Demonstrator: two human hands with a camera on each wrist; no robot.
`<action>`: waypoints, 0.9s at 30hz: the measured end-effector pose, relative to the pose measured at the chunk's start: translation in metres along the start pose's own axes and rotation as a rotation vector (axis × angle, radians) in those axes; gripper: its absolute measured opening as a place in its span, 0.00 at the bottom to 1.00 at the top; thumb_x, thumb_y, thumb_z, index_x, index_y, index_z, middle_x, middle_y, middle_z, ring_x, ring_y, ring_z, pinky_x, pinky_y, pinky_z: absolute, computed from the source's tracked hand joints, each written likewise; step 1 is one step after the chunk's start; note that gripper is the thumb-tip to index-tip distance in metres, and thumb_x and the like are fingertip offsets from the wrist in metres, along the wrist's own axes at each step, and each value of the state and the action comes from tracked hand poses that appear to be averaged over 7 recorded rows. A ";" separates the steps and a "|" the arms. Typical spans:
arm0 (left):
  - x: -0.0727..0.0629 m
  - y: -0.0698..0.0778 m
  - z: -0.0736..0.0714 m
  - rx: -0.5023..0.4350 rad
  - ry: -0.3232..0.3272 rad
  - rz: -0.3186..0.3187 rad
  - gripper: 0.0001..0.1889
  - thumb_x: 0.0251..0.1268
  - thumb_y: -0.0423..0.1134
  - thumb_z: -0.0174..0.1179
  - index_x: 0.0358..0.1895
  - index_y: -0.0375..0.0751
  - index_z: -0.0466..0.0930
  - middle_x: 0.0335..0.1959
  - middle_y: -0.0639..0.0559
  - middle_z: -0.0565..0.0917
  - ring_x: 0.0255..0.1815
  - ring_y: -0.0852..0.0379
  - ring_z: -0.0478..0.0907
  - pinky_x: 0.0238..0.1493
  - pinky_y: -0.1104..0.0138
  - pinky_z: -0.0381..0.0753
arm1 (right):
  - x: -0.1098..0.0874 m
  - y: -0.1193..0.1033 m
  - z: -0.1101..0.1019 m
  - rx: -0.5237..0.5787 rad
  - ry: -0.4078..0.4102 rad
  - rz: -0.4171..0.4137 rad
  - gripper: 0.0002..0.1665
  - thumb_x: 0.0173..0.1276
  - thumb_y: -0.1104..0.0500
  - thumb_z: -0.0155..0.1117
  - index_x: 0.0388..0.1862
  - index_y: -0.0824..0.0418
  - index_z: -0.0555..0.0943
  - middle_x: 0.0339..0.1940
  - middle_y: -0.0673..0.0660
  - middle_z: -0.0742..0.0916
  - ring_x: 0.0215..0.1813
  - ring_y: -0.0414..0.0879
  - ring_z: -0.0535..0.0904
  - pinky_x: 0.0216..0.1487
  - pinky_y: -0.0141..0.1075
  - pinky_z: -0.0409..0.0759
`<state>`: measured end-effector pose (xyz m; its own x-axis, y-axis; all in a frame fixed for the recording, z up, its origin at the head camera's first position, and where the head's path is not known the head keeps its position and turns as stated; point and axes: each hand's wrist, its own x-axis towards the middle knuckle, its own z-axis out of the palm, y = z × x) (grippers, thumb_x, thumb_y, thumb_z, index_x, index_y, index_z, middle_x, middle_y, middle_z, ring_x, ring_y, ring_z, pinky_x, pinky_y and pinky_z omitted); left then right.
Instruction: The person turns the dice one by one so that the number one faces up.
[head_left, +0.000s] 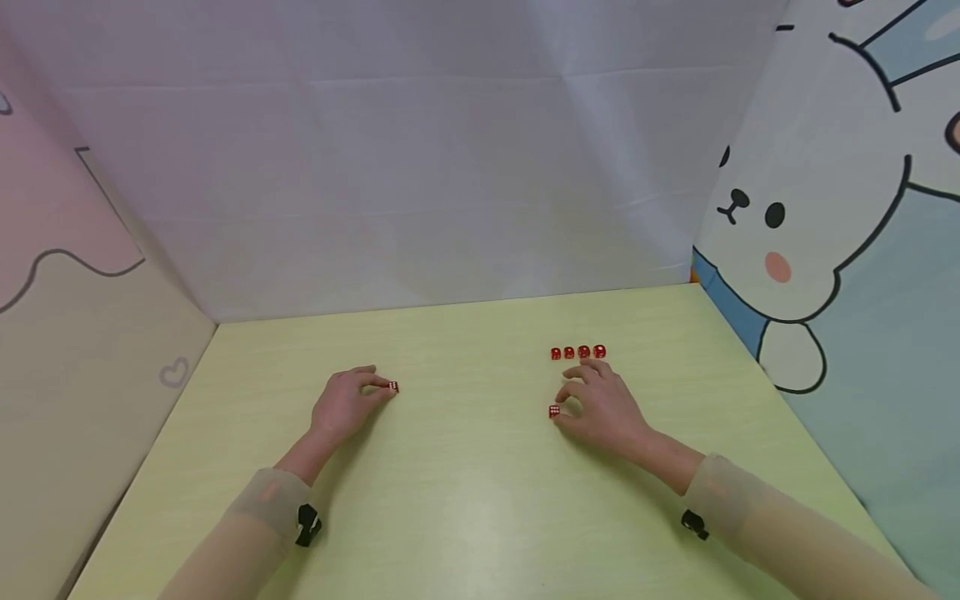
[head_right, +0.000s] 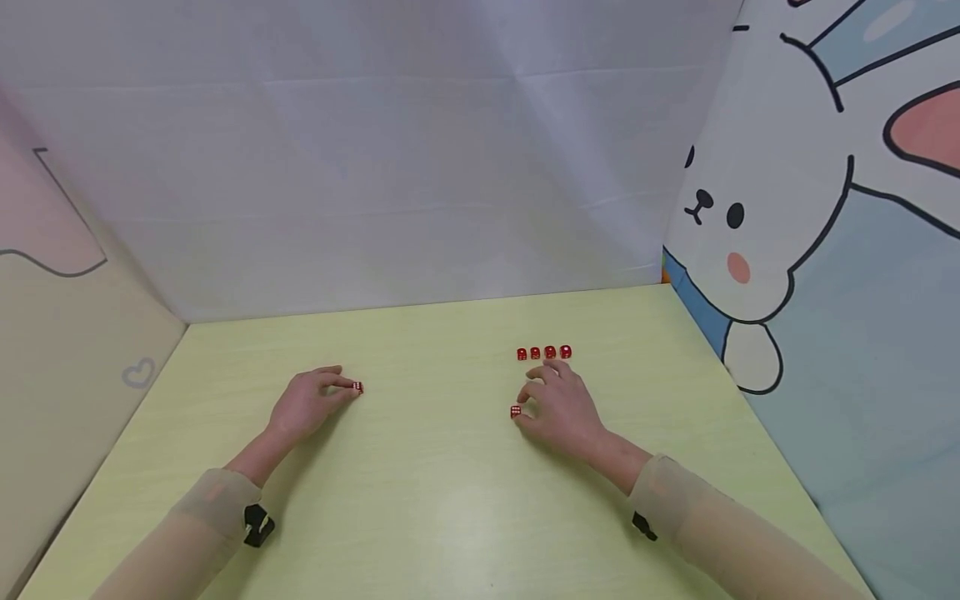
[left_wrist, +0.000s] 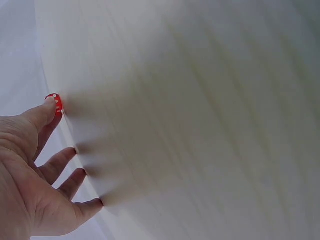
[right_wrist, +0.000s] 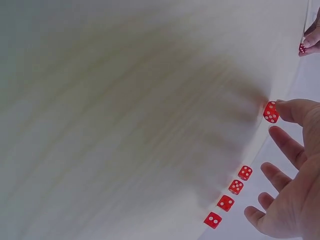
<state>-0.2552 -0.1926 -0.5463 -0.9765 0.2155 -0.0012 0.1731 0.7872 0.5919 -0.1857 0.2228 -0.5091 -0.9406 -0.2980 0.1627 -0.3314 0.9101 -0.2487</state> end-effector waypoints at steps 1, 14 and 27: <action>0.000 0.000 0.000 -0.001 0.000 -0.001 0.15 0.73 0.47 0.64 0.52 0.42 0.89 0.70 0.35 0.74 0.72 0.28 0.64 0.71 0.39 0.64 | 0.000 0.000 0.000 -0.002 0.002 -0.003 0.09 0.58 0.49 0.79 0.34 0.48 0.88 0.61 0.60 0.83 0.73 0.63 0.65 0.69 0.63 0.67; -0.001 0.001 0.001 0.004 -0.003 -0.003 0.16 0.73 0.48 0.64 0.53 0.41 0.89 0.71 0.36 0.74 0.73 0.28 0.64 0.71 0.38 0.64 | -0.001 -0.004 0.003 -0.028 0.038 -0.018 0.06 0.58 0.52 0.78 0.32 0.49 0.89 0.59 0.60 0.84 0.71 0.64 0.68 0.69 0.63 0.67; -0.001 0.001 0.001 0.001 -0.011 -0.018 0.17 0.73 0.48 0.64 0.55 0.40 0.88 0.71 0.37 0.73 0.73 0.29 0.63 0.71 0.38 0.62 | -0.002 -0.002 0.005 0.026 0.037 0.020 0.04 0.59 0.52 0.78 0.32 0.47 0.89 0.58 0.58 0.85 0.71 0.63 0.68 0.69 0.63 0.66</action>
<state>-0.2543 -0.1914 -0.5464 -0.9780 0.2074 -0.0203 0.1555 0.7914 0.5912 -0.1838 0.2204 -0.5138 -0.9439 -0.2686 0.1923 -0.3147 0.9079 -0.2770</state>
